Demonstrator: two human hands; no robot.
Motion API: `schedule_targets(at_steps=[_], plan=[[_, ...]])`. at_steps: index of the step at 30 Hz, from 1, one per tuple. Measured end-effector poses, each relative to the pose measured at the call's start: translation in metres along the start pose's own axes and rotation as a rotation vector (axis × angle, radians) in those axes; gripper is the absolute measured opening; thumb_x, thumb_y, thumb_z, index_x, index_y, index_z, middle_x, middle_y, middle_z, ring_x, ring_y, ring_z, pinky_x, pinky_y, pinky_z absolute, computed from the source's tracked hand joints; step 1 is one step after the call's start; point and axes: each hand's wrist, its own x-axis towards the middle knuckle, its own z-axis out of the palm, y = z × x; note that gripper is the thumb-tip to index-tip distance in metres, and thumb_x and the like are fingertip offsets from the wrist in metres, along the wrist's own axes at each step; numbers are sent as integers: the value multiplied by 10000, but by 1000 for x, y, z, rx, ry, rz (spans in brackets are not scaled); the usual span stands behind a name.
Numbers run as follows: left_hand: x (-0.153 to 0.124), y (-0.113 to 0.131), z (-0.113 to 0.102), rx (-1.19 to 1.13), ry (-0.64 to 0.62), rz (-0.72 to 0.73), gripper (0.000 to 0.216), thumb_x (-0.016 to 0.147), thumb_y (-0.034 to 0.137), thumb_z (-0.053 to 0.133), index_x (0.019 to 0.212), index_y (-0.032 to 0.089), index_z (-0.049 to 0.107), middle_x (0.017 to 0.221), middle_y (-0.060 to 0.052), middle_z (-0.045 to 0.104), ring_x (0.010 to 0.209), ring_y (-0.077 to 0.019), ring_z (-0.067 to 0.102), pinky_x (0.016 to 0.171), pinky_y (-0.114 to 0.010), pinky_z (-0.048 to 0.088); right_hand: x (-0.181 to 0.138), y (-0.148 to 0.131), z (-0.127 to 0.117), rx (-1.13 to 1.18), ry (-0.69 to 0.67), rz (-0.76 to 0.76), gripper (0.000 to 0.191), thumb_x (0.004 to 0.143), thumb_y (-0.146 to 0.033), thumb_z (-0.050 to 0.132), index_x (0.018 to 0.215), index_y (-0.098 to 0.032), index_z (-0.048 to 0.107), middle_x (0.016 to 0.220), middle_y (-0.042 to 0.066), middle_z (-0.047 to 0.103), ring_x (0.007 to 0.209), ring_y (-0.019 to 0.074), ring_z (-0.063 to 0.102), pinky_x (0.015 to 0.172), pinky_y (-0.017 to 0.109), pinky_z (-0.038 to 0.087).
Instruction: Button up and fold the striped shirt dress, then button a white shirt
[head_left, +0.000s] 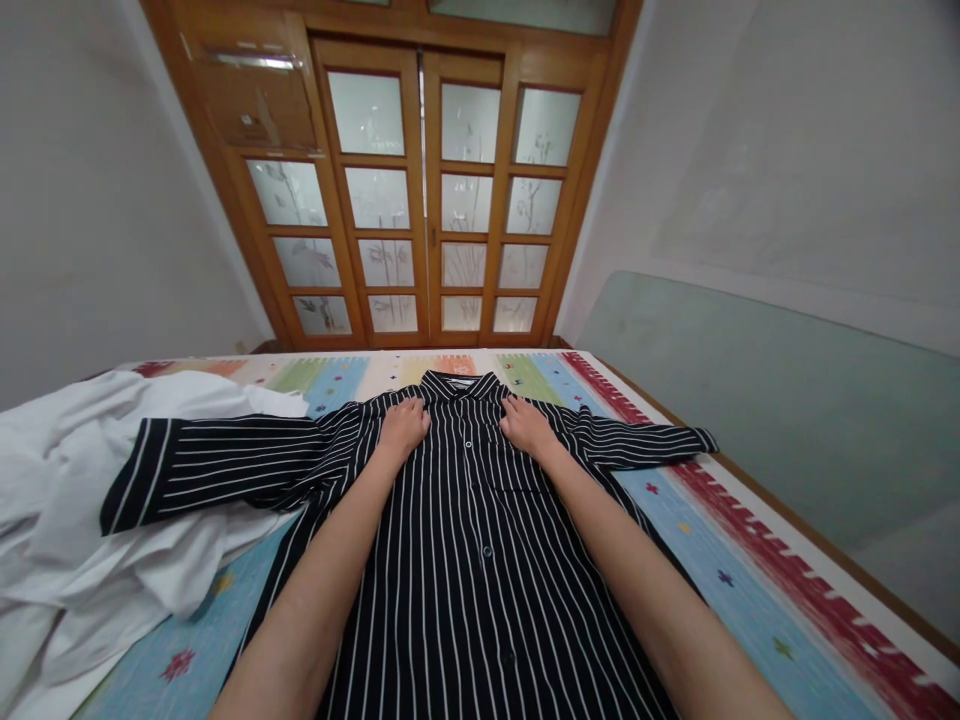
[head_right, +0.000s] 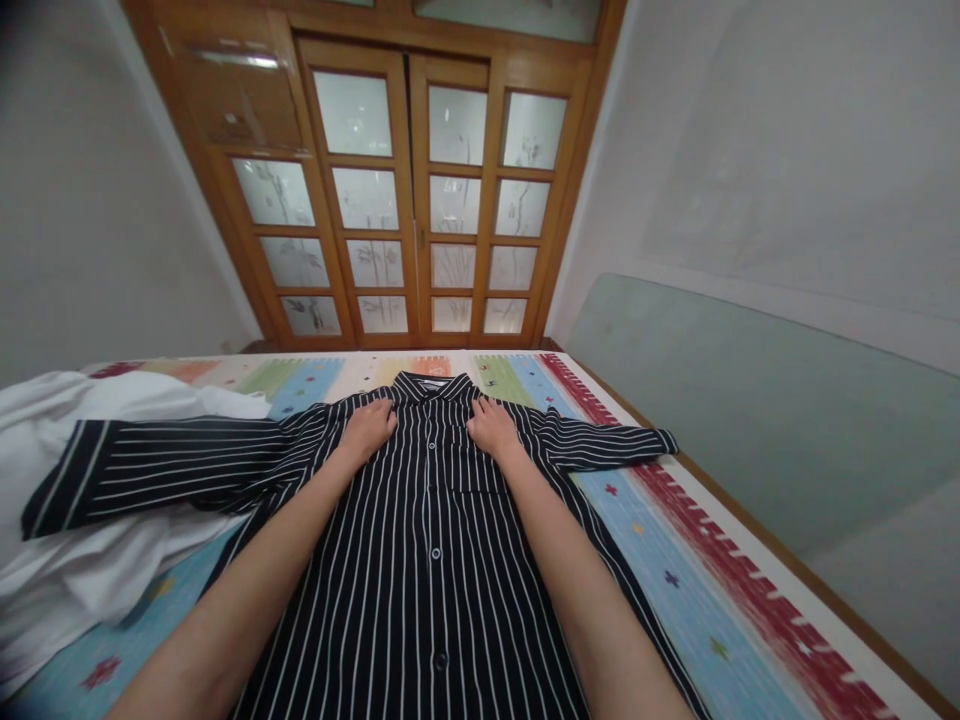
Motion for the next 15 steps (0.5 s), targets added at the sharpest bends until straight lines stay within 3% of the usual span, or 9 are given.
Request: schedule_targets(at_steps=[4, 8, 12, 15], plan=[[1, -2, 0, -10, -14, -24, 297, 918, 182, 391, 1063, 109, 639, 1072, -160, 683, 1044, -279, 627, 886, -387, 470, 0, 0, -2, -24, 63, 5, 279, 901, -172, 404, 1009, -95, 649, 1083, 174, 639, 1042, 265, 551, 923, 342, 392], [2, -3, -1, -23, -17, -43, 273, 901, 134, 397, 1047, 115, 628, 1025, -160, 686, 991, -273, 640, 852, -369, 476, -2, -1, -2, -4, 153, -5, 210, 886, -155, 425, 897, -115, 631, 962, 157, 631, 967, 256, 539, 876, 333, 389], [1, -2, -1, -27, -2, -54, 257, 904, 133, 391, 1045, 99, 604, 988, -169, 674, 947, -275, 643, 826, -364, 479, -3, -1, -3, 55, 141, -7, 201, 904, -198, 426, 954, -114, 602, 961, 142, 630, 958, 255, 544, 874, 336, 394], [1, -1, -1, -25, 18, -51, 249, 903, 134, 386, 1047, 88, 585, 958, -167, 663, 936, -278, 636, 829, -365, 474, -3, -2, -5, 102, 113, 35, 325, 926, -274, 427, 1177, -98, 537, 1110, 148, 613, 975, 248, 565, 856, 326, 421]])
